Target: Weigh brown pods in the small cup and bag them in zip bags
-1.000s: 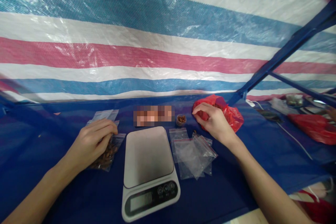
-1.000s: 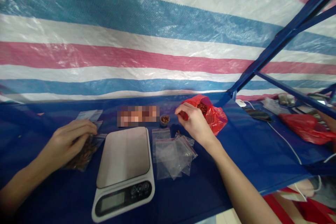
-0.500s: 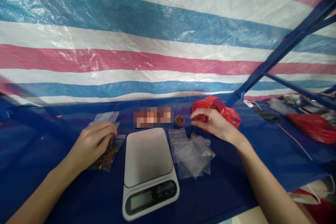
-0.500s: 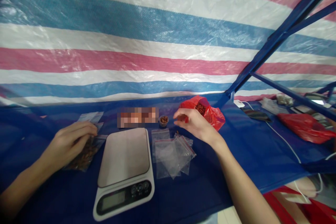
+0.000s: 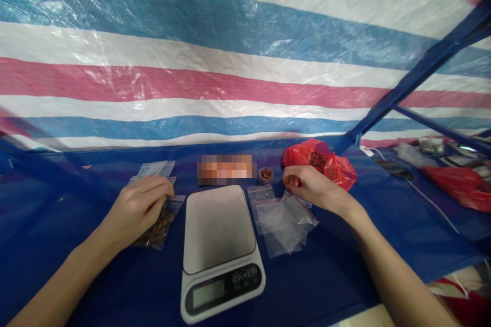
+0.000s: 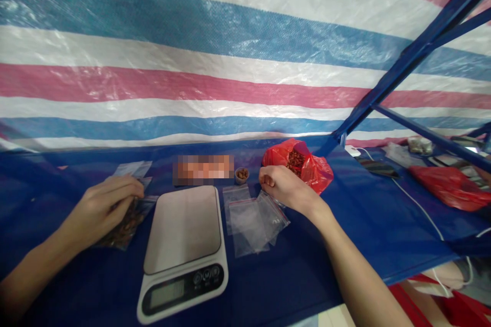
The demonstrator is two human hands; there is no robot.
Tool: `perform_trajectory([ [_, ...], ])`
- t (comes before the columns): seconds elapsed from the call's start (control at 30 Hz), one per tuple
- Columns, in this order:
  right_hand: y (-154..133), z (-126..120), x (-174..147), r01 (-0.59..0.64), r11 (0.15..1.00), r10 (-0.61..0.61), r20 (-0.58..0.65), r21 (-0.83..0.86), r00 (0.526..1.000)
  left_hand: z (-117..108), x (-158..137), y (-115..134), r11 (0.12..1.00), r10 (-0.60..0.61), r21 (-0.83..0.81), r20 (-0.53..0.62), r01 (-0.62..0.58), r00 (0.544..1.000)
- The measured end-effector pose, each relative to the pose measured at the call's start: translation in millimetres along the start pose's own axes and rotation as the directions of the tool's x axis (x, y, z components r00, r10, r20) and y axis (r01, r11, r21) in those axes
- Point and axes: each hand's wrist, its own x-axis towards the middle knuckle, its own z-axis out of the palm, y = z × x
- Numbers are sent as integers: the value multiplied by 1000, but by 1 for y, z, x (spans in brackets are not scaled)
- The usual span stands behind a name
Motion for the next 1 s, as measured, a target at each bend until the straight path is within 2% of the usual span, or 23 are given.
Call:
perform_trajectory([
  [0.07,-5,-1,4,7,1000,-4,-142,20,990,0,0,0,1000,-6,0,2,6,1000],
  [0.17,-16,5,12,21,995,25,-427,102,904,0,-1,1,1000,-16,-8,3,16,1000],
  [0.23,-24,11,17,41,984,54,-508,174,860,1,-2,0,1000,-21,-15,3,21,1000],
  [0.33,-31,20,23,75,970,48,-483,232,874,3,-3,-1,1000,-15,-22,5,15,1000],
  [0.43,-32,17,23,108,959,21,-445,262,895,4,-2,-2,1000,-1,-16,9,1,1000],
  [0.5,-28,9,20,108,957,34,-472,270,881,3,-1,-1,1000,-3,-11,12,3,1000],
  [0.6,-12,-11,10,42,974,90,-552,223,829,1,1,1,1000,-22,-7,13,23,1000],
  [0.67,7,-23,3,-66,990,126,-588,123,799,0,2,3,999,-33,-13,4,34,999],
  [0.7,18,-28,-1,-142,989,142,-582,46,800,0,3,3,999,-39,-19,1,39,999],
  [0.73,29,-31,-4,-225,973,160,-556,-50,816,-1,3,4,999,-45,-25,-3,45,999],
  [0.8,49,-34,-8,-327,909,194,-430,-260,882,-1,3,4,998,-53,-32,-7,53,999],
  [0.9,63,-30,-10,-320,821,211,-269,-473,940,-1,3,3,998,-57,-33,-6,57,998],
  [1.0,59,-27,-7,-341,778,225,-273,-528,935,-1,1,2,998,-48,-34,-2,48,999],
])
